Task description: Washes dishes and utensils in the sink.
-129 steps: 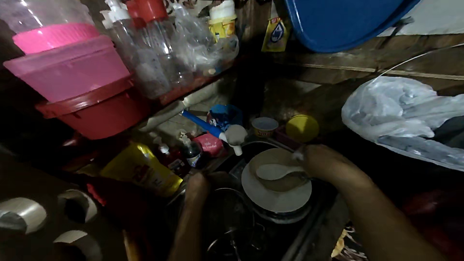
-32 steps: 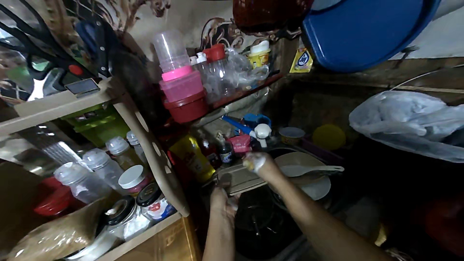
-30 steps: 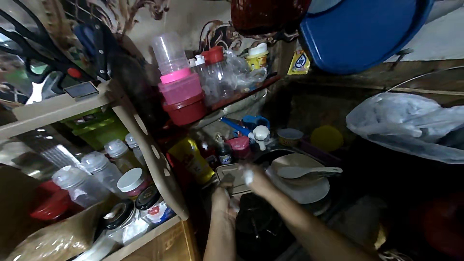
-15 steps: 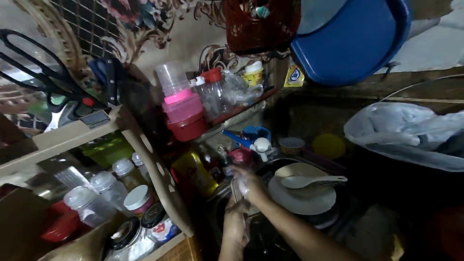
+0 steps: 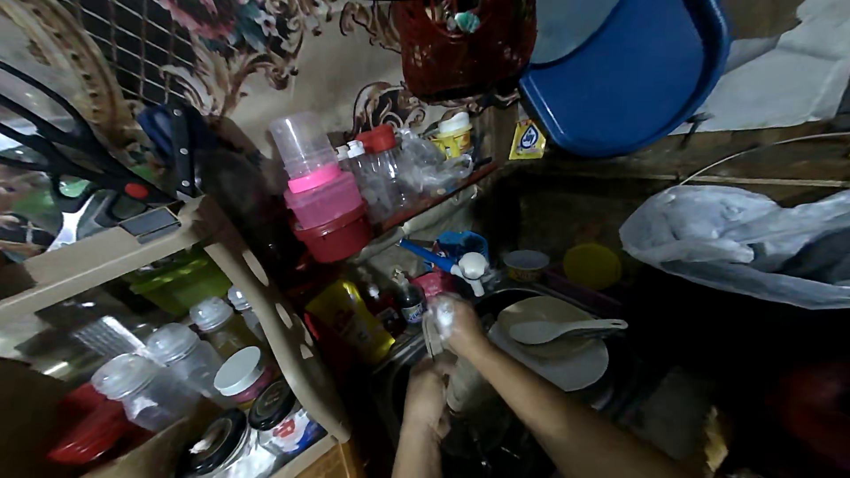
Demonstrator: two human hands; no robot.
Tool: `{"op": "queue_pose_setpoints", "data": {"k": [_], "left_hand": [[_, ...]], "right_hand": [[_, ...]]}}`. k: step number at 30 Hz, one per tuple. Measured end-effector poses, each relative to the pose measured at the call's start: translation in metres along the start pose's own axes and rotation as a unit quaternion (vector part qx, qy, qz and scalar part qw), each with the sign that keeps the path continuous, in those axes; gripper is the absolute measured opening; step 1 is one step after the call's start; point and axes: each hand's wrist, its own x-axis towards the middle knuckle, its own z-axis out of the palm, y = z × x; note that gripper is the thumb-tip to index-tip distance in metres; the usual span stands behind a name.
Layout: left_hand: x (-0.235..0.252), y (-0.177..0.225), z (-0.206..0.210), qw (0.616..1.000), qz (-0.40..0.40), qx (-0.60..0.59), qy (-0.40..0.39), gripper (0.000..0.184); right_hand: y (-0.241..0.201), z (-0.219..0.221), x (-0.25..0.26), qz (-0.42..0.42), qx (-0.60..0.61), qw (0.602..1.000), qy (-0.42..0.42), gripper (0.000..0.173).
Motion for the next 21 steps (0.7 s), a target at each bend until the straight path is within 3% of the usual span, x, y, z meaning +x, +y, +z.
{"op": "queue_pose_setpoints", "data": {"k": [2, 6, 9, 11, 15, 18, 21], "left_hand": [[0.004, 0.004, -0.003, 0.994, 0.020, -0.104, 0.008, 0.027], [0.019, 0.001, -0.012, 0.958, 0.068, -0.277, -0.005, 0.039], [0.018, -0.009, -0.008, 0.973, 0.056, -0.224, -0.014, 0.044], [0.014, -0.018, -0.003, 0.986, 0.061, -0.153, -0.028, 0.045], [0.002, -0.019, 0.001, 0.993, 0.076, -0.085, -0.038, 0.043], [-0.001, 0.006, -0.008, 0.996, 0.018, -0.081, -0.040, 0.025], [-0.005, 0.019, -0.017, 0.996, -0.010, -0.056, -0.066, 0.024]], "right_hand": [[0.017, 0.009, -0.003, -0.006, 0.036, 0.998, 0.049, 0.032], [0.005, 0.029, -0.054, 0.004, 0.008, 1.000, -0.017, 0.052], [-0.002, 0.027, -0.053, -0.042, -0.039, 0.997, -0.057, 0.059], [-0.009, 0.015, -0.027, -0.014, -0.054, 0.998, -0.027, 0.061], [-0.030, -0.013, 0.017, 0.096, -0.030, 0.993, 0.055, 0.036], [-0.039, -0.020, 0.010, 0.002, -0.081, 0.997, -0.018, 0.024], [-0.046, -0.022, -0.003, -0.119, -0.108, 0.979, -0.122, 0.026]]}}
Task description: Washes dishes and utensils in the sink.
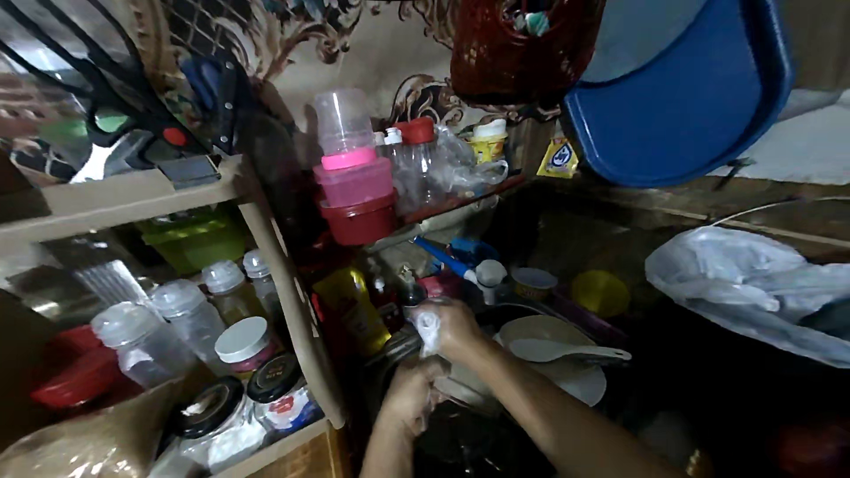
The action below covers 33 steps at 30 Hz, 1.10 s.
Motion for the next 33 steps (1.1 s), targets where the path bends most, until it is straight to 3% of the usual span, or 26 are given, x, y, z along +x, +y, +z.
{"op": "queue_pose_setpoints", "data": {"k": [2, 4, 8, 13, 17, 22, 25, 26, 29, 33], "left_hand": [[0.000, 0.000, 0.001, 0.999, -0.001, -0.046, -0.015, 0.027], [0.005, -0.004, 0.003, 0.992, 0.005, -0.122, -0.011, 0.030], [0.011, -0.006, 0.004, 0.974, 0.027, -0.227, -0.002, 0.040], [0.010, -0.003, 0.008, 0.957, 0.020, -0.286, 0.033, 0.045], [0.012, -0.007, 0.007, 0.953, 0.029, -0.294, 0.074, 0.031], [0.011, -0.007, 0.003, 0.966, 0.052, -0.248, 0.050, 0.050], [0.008, -0.009, 0.006, 0.978, 0.040, -0.194, 0.070, 0.027], [0.007, -0.009, 0.008, 0.980, 0.043, -0.183, 0.073, 0.030], [0.010, -0.010, 0.006, 0.978, 0.067, -0.187, 0.070, 0.051], [0.010, -0.010, 0.004, 0.984, 0.093, -0.131, 0.070, 0.055]], "right_hand": [[0.007, 0.002, 0.001, -0.025, 0.086, 0.995, 0.047, 0.022], [0.006, -0.008, 0.008, 0.024, 0.166, 0.979, 0.118, 0.025], [0.004, -0.031, 0.022, 0.075, 0.102, 0.958, 0.257, 0.034], [0.009, -0.031, 0.024, 0.105, 0.089, 0.985, 0.108, 0.037], [-0.002, -0.026, 0.021, 0.165, 0.052, 0.978, 0.114, 0.042], [0.002, 0.010, -0.010, 0.005, 0.032, 0.997, 0.076, 0.020], [-0.001, 0.024, -0.028, -0.086, 0.101, 0.988, 0.085, 0.014], [0.003, 0.026, -0.026, -0.105, 0.100, 0.983, 0.110, 0.013], [0.017, 0.016, -0.013, -0.041, 0.053, 0.989, 0.132, 0.015], [0.003, 0.016, -0.016, 0.006, 0.027, 0.988, 0.150, 0.027]]}}
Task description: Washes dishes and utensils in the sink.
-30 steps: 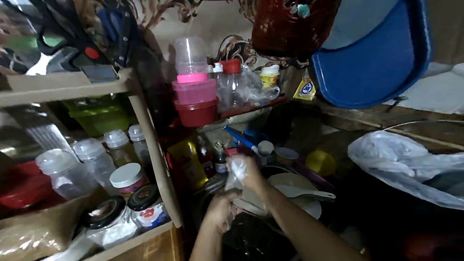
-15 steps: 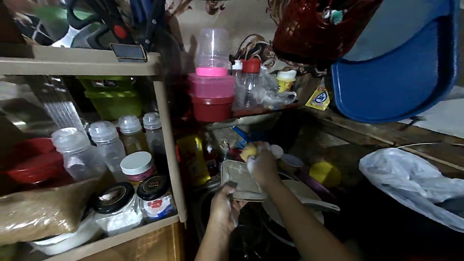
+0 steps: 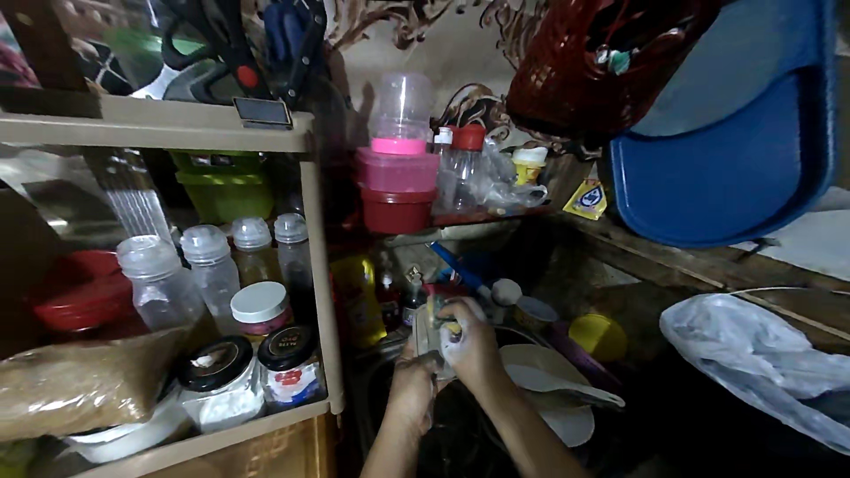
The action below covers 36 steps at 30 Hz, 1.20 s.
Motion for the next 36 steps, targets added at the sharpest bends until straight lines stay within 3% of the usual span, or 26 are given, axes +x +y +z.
{"op": "queue_pose_setpoints", "data": {"k": [2, 3, 6, 10, 14, 16, 22, 26, 29, 34, 36], "left_hand": [[0.002, 0.001, -0.002, 0.998, 0.039, 0.053, -0.005, 0.046], [0.002, 0.001, -0.003, 0.996, 0.059, 0.066, 0.001, 0.040], [0.001, -0.003, -0.004, 0.992, 0.084, 0.092, 0.010, 0.033], [-0.002, -0.010, -0.001, 0.989, 0.102, 0.108, 0.003, 0.028], [0.000, -0.008, 0.001, 0.993, 0.098, 0.066, 0.005, 0.020], [0.000, -0.007, 0.000, 0.993, 0.100, 0.062, 0.008, 0.017], [0.000, -0.011, 0.000, 0.989, 0.123, 0.077, 0.002, 0.023], [0.003, -0.006, -0.001, 0.991, 0.123, 0.061, 0.010, 0.017], [0.001, 0.000, -0.005, 0.986, 0.142, 0.090, 0.007, 0.021], [0.002, 0.009, -0.013, 0.983, 0.159, 0.089, 0.007, 0.022], [0.006, 0.006, -0.013, 0.989, 0.135, 0.061, 0.022, 0.019]], "right_hand": [[-0.012, 0.002, -0.009, -0.037, -0.002, 0.999, -0.025, 0.043], [-0.013, 0.006, -0.012, -0.077, -0.006, 0.997, -0.019, 0.043], [-0.001, 0.006, -0.003, -0.119, -0.048, 0.992, -0.012, 0.032], [0.011, -0.001, 0.011, -0.068, -0.084, 0.994, 0.014, 0.025], [0.003, 0.018, -0.015, -0.167, 0.004, 0.982, 0.090, 0.027], [0.007, 0.022, -0.019, -0.209, 0.047, 0.973, 0.086, 0.026], [0.025, 0.009, 0.000, -0.184, -0.032, 0.976, 0.108, 0.026], [0.009, 0.018, -0.014, -0.227, 0.023, 0.969, 0.093, 0.020], [0.013, 0.010, -0.006, -0.173, -0.020, 0.982, 0.071, 0.021], [0.040, -0.012, 0.016, 0.065, -0.133, 0.988, -0.039, 0.029], [0.048, -0.013, 0.012, 0.106, -0.129, 0.984, -0.061, 0.034]]}}
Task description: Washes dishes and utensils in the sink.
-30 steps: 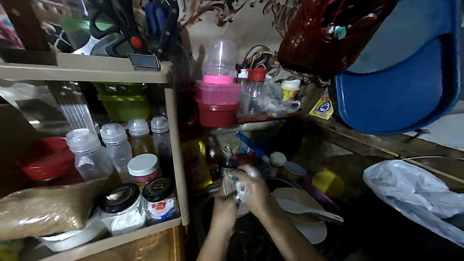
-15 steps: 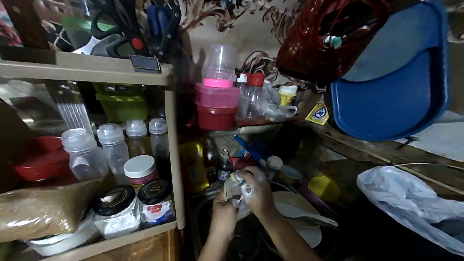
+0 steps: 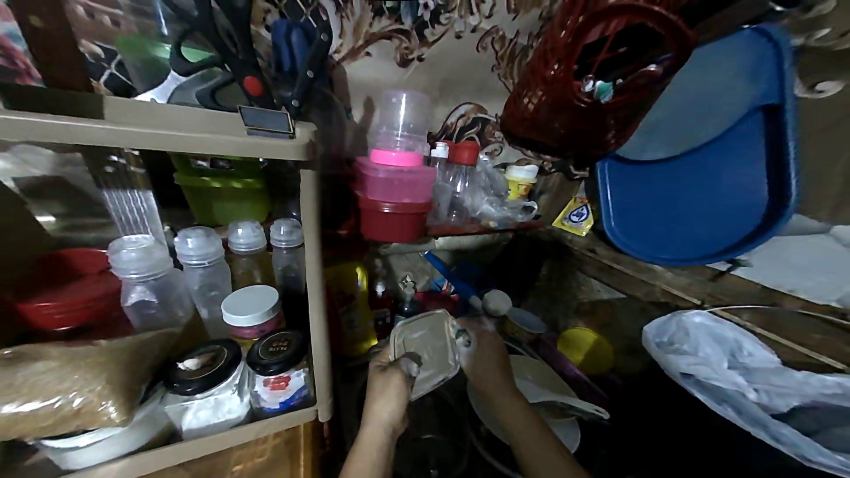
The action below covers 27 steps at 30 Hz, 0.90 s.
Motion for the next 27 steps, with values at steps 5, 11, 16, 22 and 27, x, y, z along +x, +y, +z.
{"op": "queue_pose_setpoints", "data": {"k": [5, 11, 16, 22, 27], "left_hand": [[0.000, -0.006, 0.005, 0.988, -0.111, -0.064, 0.089, 0.021], [0.006, -0.007, 0.006, 0.958, -0.156, -0.202, 0.133, 0.034], [-0.001, 0.003, 0.026, 0.963, -0.184, -0.178, 0.084, 0.041], [0.008, -0.011, 0.002, 0.978, -0.138, -0.096, 0.127, 0.035], [0.004, -0.007, 0.009, 0.991, -0.102, -0.010, 0.087, 0.027]], "right_hand": [[0.002, -0.002, -0.021, 0.053, 0.002, 0.997, -0.063, 0.040], [-0.005, 0.020, -0.090, -0.031, 0.062, 0.990, -0.123, 0.030], [-0.042, 0.025, -0.125, -0.063, 0.070, 0.967, -0.237, 0.029], [-0.010, 0.024, -0.092, 0.016, 0.099, 0.986, -0.134, 0.030], [-0.007, -0.011, -0.064, 0.057, 0.187, 0.981, -0.003, 0.026]]}}
